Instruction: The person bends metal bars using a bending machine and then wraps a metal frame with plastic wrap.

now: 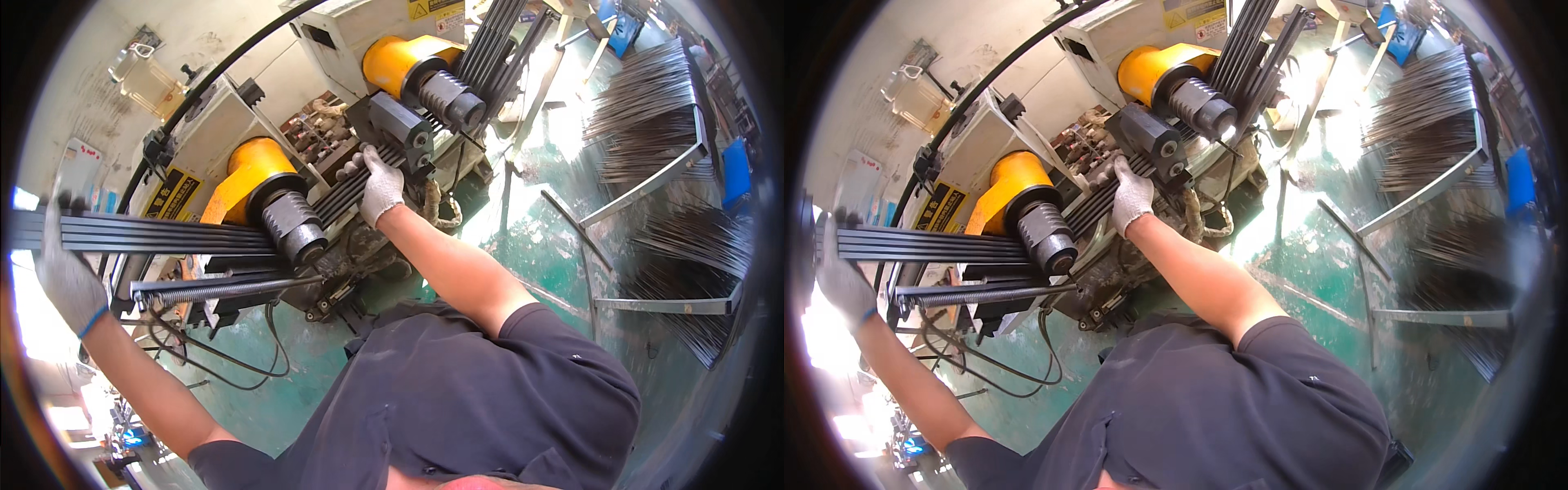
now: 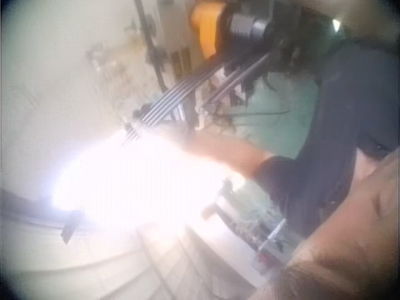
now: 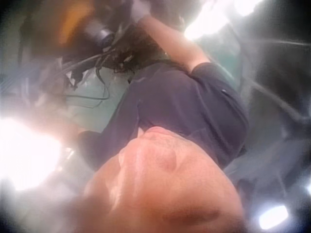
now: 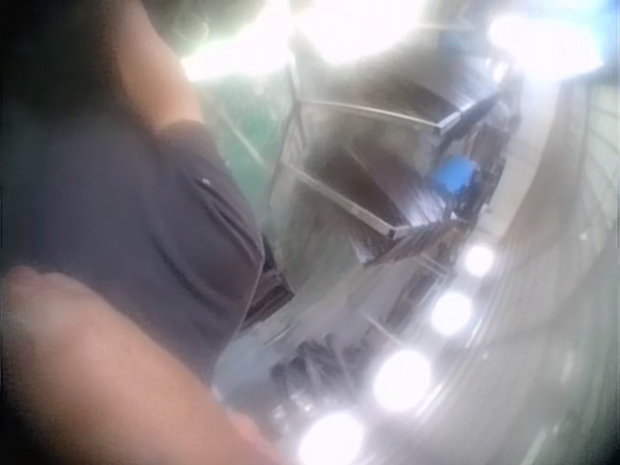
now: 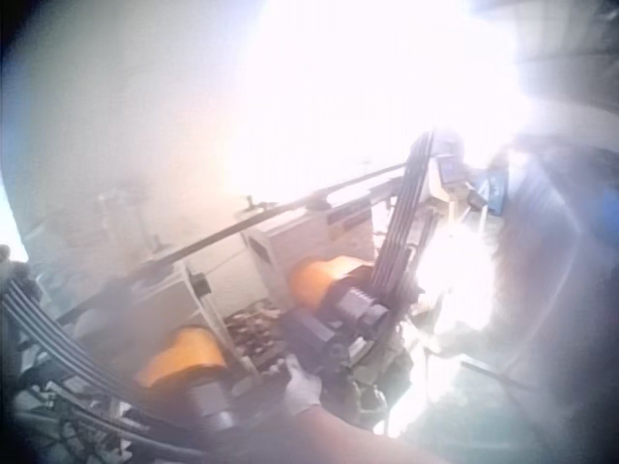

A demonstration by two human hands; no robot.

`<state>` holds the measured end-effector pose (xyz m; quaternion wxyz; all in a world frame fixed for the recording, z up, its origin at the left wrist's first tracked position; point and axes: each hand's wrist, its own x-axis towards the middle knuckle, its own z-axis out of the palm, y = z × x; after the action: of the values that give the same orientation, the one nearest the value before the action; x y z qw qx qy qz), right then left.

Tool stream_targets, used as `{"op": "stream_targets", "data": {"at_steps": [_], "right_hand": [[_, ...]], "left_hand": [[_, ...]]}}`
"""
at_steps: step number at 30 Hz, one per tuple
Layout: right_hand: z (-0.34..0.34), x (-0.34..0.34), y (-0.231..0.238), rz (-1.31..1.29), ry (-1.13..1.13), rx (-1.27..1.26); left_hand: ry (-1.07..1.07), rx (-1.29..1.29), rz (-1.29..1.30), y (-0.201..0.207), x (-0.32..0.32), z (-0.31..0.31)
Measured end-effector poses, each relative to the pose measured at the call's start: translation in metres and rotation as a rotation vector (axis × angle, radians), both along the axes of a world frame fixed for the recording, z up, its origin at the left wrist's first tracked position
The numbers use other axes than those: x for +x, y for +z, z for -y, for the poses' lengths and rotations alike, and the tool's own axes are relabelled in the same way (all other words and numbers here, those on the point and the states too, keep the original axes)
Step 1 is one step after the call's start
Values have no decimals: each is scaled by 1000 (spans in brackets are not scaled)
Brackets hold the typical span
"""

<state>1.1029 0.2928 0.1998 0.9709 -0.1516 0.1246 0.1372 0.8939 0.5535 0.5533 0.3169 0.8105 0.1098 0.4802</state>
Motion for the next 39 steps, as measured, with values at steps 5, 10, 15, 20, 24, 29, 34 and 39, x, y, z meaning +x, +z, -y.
{"op": "stream_targets", "data": {"at_steps": [5, 10, 15, 20, 24, 29, 34, 39], "right_hand": [[19, 8, -8, -25, 91, -1], [20, 10, -16, -4, 246, 68], [26, 8, -10, 12, 294, 61], [29, 5, -9, 15, 231, 44], [35, 10, 0, -23, 234, 29], [37, 6, 3, 14, 239, -26], [35, 9, -3, 15, 223, -1], [34, 11, -7, 32, 207, -8]], "left_hand": [[-12, 363, -120, 12, 72, 42], [128, 384, -193, 15, 107, 108], [-41, 154, -121, 2, 107, 107], [60, 225, -130, 0, 105, 104], [31, 174, -108, -2, 106, 106], [46, 183, -111, -2, 105, 107], [29, 126, -102, -2, 106, 113], [23, 114, -96, -3, 104, 115]]}}
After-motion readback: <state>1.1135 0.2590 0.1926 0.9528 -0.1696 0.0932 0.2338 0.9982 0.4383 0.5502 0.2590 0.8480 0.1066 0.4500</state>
